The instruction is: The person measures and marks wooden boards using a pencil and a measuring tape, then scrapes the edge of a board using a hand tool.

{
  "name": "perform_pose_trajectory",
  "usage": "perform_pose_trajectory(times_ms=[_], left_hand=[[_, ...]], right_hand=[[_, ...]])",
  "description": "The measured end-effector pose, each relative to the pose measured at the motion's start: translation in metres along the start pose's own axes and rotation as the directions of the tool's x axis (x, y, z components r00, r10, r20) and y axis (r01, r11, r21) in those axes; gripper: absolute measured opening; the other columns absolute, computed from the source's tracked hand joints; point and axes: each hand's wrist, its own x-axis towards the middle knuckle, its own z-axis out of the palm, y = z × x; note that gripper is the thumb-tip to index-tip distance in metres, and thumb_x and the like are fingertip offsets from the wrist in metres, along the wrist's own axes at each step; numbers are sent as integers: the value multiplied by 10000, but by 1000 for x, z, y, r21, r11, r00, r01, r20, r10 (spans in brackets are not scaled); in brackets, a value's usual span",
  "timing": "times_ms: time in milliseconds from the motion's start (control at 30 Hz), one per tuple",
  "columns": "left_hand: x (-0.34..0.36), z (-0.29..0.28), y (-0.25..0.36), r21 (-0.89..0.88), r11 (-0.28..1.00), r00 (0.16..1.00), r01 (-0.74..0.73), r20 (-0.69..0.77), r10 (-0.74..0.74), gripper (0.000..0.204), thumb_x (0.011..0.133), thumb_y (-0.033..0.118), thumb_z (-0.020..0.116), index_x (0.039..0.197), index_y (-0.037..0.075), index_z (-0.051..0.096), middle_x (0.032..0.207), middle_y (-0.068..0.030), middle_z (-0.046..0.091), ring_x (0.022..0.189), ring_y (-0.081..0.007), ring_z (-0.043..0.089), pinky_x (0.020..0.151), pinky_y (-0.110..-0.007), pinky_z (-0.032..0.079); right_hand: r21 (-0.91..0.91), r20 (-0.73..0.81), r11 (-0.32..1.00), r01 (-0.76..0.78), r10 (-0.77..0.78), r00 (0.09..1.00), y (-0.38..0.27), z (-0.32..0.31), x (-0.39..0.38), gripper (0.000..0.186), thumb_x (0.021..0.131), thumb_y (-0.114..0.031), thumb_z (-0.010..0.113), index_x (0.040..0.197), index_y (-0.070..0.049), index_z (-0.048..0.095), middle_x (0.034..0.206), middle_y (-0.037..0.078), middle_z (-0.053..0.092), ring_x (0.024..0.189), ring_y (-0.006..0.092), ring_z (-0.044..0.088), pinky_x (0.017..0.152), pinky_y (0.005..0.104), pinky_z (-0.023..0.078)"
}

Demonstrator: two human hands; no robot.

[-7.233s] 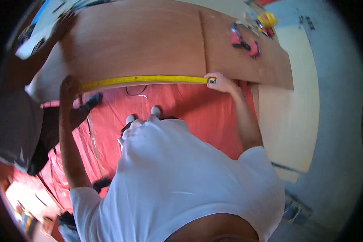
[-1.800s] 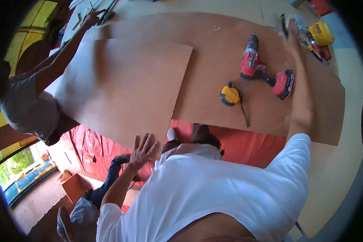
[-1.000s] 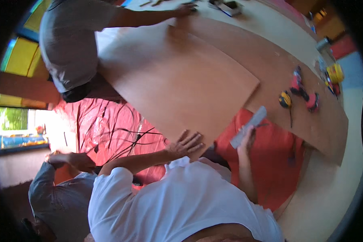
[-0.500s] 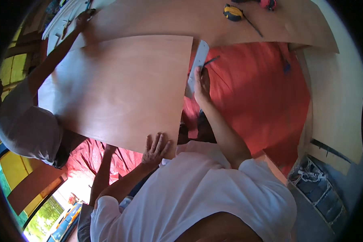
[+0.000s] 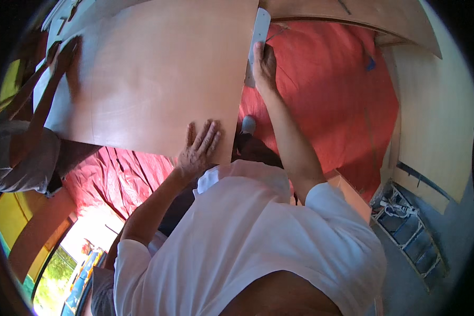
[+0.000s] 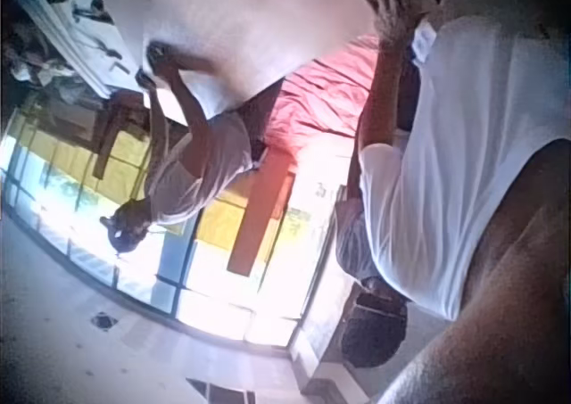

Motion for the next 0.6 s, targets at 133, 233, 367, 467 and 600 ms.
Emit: perform_pose_trajectory(times_ms=[133, 233, 367, 467, 600], left_hand=[[-7, 13, -5, 160, 987, 994, 17, -111, 1, 677, 744, 165, 522, 1371, 1, 324, 1464, -172, 254, 1359, -326, 245, 1086, -600, 127], [-8, 10, -3, 165, 984, 998, 68, -21, -65, 703, 729, 173, 543, 1375, 5, 321, 1470, -163, 244, 1367, -315, 229, 1096, -583, 119], [3, -12, 4, 162, 985, 996, 60, 49, -68, 721, 737, 190, 580, 1384, 17, 312, 1479, -150, 231, 1378, -313, 199, 1099, -568, 124], [25, -53, 2, -196, 977, 988, 88, 144, -60, 729, 757, 201, 618, 1398, 54, 304, 1486, -139, 220, 1382, -318, 182, 1098, -556, 132], [129, -41, -105, -126, 988, 941, 91, -313, -126, 624, 831, 253, 586, 1380, 91, 339, 1462, -161, 263, 1368, -325, 204, 1081, -544, 167]], right_hand=[[-62, 97, 994, -93, 98, 990, -24, -4, -53, 372, 948, -365, 436, 955, 5, 473, 849, 128, 534, 777, 226, 524, 699, 378, 422], [-67, 123, 991, -118, 125, 985, -15, -8, -88, 388, 939, -379, 454, 980, 6, 473, 887, 166, 542, 822, 273, 538, 739, 391, 425], [-99, 11, 990, -102, 104, 995, -3, -1, -45, 451, 930, -431, 458, 1025, 10, 464, 916, 167, 563, 862, 281, 556, 760, 384, 430], [-4, -2, 1000, -27, 27, 1000, 4, 4, 6, 522, 907, -487, 468, 1046, 17, 468, 947, 184, 583, 891, 317, 571, 778, 394, 440], [-60, -56, 998, 5, -9, 998, 14, 15, 44, 538, 897, -495, 482, 1034, 25, 477, 946, 207, 594, 890, 338, 582, 765, 404, 443]])
